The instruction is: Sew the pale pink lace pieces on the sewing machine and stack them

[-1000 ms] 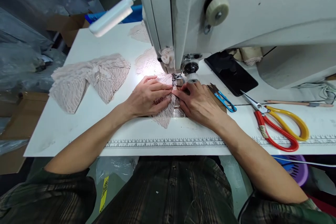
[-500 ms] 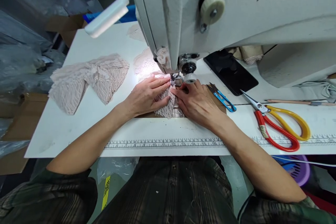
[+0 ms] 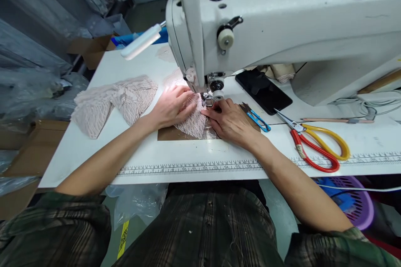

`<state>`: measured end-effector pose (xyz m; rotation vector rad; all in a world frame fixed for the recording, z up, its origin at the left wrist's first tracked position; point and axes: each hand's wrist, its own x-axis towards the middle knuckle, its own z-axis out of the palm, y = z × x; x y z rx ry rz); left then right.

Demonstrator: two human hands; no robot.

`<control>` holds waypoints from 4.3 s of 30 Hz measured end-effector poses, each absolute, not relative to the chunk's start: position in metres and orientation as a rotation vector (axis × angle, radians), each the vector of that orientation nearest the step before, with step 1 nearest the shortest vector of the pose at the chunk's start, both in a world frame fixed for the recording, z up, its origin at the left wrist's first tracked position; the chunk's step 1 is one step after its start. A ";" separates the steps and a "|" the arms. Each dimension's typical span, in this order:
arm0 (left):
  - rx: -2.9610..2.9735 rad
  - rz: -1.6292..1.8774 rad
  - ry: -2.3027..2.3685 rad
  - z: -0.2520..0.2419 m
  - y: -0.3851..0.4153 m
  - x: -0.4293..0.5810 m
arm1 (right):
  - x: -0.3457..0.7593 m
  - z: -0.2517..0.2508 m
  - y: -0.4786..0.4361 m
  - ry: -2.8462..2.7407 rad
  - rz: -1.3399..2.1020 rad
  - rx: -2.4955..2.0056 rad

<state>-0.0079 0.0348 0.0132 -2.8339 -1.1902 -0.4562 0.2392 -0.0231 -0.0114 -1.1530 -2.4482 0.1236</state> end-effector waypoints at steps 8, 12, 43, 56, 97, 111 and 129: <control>-2.873 -0.437 -1.085 0.021 0.034 -0.025 | 0.247 -0.001 -0.017 -2.254 0.508 -1.113; -2.983 -0.718 -0.771 0.018 0.009 -0.022 | 0.247 0.003 -0.016 -2.114 0.594 -1.165; -3.185 -1.058 -0.930 0.000 -0.010 -0.015 | 0.218 0.001 -0.038 -2.369 0.414 -1.034; -3.068 -0.955 -0.522 0.012 -0.008 -0.020 | 0.240 -0.006 -0.025 -2.289 0.327 -1.133; -3.140 -0.392 -0.634 0.027 -0.011 -0.008 | 0.236 -0.006 -0.023 -2.447 0.161 -1.229; -2.965 -0.466 -0.704 0.016 -0.021 -0.003 | 0.235 -0.006 -0.024 -2.419 0.177 -1.225; -2.958 -0.403 -0.808 0.017 -0.014 -0.004 | 0.235 0.004 -0.025 -2.456 0.227 -1.254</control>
